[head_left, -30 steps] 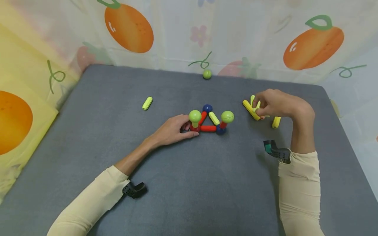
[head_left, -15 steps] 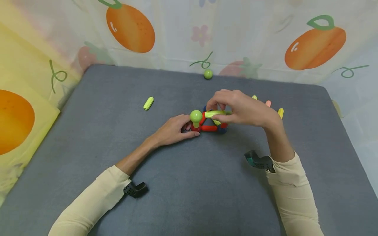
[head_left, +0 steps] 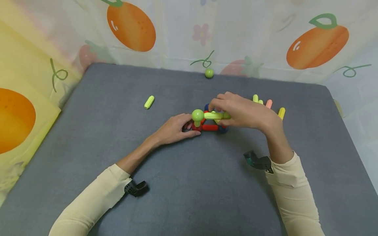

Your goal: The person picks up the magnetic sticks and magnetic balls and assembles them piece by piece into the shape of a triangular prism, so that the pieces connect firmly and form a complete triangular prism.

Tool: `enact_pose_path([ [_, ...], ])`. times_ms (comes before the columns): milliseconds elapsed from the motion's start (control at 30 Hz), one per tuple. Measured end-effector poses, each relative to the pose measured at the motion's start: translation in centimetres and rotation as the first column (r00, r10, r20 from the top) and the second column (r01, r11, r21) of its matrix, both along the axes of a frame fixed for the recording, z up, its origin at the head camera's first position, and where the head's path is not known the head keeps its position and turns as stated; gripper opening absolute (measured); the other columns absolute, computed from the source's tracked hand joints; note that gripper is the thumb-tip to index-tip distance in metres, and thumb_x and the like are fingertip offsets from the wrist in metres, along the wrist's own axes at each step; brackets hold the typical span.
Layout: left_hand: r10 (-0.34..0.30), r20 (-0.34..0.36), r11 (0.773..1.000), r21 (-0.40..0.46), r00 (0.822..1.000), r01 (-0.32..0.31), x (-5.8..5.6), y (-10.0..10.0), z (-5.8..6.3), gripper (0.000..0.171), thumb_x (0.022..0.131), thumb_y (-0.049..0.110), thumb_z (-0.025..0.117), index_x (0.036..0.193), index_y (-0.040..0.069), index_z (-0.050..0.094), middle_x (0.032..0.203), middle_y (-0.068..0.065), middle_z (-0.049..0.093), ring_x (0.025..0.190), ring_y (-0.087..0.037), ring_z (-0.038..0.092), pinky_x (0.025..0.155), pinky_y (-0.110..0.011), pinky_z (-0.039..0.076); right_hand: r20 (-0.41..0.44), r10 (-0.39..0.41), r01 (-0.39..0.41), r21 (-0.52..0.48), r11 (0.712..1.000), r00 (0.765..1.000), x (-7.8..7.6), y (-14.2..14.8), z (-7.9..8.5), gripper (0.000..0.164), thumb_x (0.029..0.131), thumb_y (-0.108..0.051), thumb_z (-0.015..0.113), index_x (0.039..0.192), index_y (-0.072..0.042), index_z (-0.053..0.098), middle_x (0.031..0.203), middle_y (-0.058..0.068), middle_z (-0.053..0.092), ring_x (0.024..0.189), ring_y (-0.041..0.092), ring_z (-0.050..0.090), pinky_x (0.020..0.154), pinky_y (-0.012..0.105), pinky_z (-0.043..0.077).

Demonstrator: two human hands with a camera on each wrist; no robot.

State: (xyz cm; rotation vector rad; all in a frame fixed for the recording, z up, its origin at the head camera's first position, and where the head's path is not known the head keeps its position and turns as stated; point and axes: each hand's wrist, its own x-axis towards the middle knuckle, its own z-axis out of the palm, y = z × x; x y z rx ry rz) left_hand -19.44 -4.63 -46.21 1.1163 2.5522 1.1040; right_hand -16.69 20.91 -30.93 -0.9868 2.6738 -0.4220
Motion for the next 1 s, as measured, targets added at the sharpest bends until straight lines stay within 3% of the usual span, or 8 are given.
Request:
enact_pose_path([
  [167, 0.002, -0.001, 1.0, -0.005, 1.0, -0.002, 0.0, 0.0, 0.0, 0.034, 0.094, 0.04, 0.078, 0.092, 0.016, 0.054, 0.081, 0.001, 0.049, 0.073, -0.012, 0.045, 0.069, -0.028, 0.037, 0.082, -0.038, 0.034, 0.041, 0.999, 0.996, -0.1, 0.8, 0.3, 0.038, 0.089, -0.011, 0.082, 0.124, -0.013, 0.067, 0.111, 0.002, 0.064, 0.104, 0.022, 0.056, 0.095, 0.041, 0.047],
  [333, 0.0, -0.006, 1.0, -0.003, 1.0, 0.0, 0.0, 0.0, 0.1, 0.034, 0.094, 0.04, 0.079, 0.092, 0.017, 0.054, 0.081, 0.001, 0.049, 0.073, -0.012, 0.044, 0.069, -0.028, 0.036, 0.148, -0.023, 0.017, 0.042, 0.999, 0.989, -0.4, 1.5, 0.3, 0.04, 0.09, -0.015, 0.082, 0.126, -0.014, 0.065, 0.114, 0.001, 0.065, 0.105, 0.019, 0.059, 0.097, 0.042, 0.047],
  [667, -0.002, -0.005, 1.0, -0.004, 1.0, 0.002, -0.1, 0.0, 0.1, 0.034, 0.094, 0.04, 0.078, 0.092, 0.016, 0.055, 0.081, 0.002, 0.049, 0.074, -0.012, 0.045, 0.069, -0.028, 0.036, 0.196, -0.002, 0.005, -0.016, 1.0, 0.981, -0.9, 1.6, -0.2, 0.013, 0.098, -0.018, 0.075, 0.106, -0.017, 0.065, 0.088, -0.002, 0.058, 0.079, 0.012, 0.054, 0.077, 0.03, 0.044],
  [800, 0.001, 0.001, 1.0, -0.012, 1.0, -0.001, 0.0, 0.1, 0.0, 0.033, 0.094, 0.041, 0.078, 0.093, 0.016, 0.055, 0.082, 0.001, 0.05, 0.074, -0.012, 0.045, 0.069, -0.028, 0.037, 0.244, -0.048, 0.059, -0.035, 0.998, 0.968, -0.9, 2.3, -0.2, 0.021, 0.101, -0.029, 0.072, 0.119, -0.02, 0.066, 0.098, -0.005, 0.065, 0.087, 0.012, 0.059, 0.082, 0.032, 0.047],
  [933, 0.01, 0.001, 1.0, -0.009, 1.0, -0.01, 0.0, 0.2, -0.1, 0.032, 0.095, 0.04, 0.077, 0.093, 0.017, 0.055, 0.082, 0.002, 0.05, 0.074, -0.012, 0.045, 0.069, -0.028, 0.037, 0.257, -0.131, 0.144, -0.032, 0.989, 0.957, -0.9, 4.0, 0.6, 0.039, 0.104, -0.044, 0.063, 0.139, -0.025, 0.059, 0.12, -0.006, 0.07, 0.103, 0.012, 0.064, 0.092, 0.039, 0.05],
  [1000, 0.017, -0.008, 1.0, -0.005, 1.0, -0.017, 0.1, 0.3, -0.1, 0.032, 0.096, 0.04, 0.077, 0.093, 0.017, 0.055, 0.081, 0.002, 0.05, 0.073, -0.012, 0.045, 0.069, -0.028, 0.037, 0.246, -0.194, 0.206, -0.023, 0.978, 0.95, -0.9, 5.4, 1.1, 0.043, 0.107, -0.045, 0.057, 0.144, -0.022, 0.055, 0.126, 0.001, 0.07, 0.094, 0.016, 0.068, 0.092, 0.041, 0.051],
])
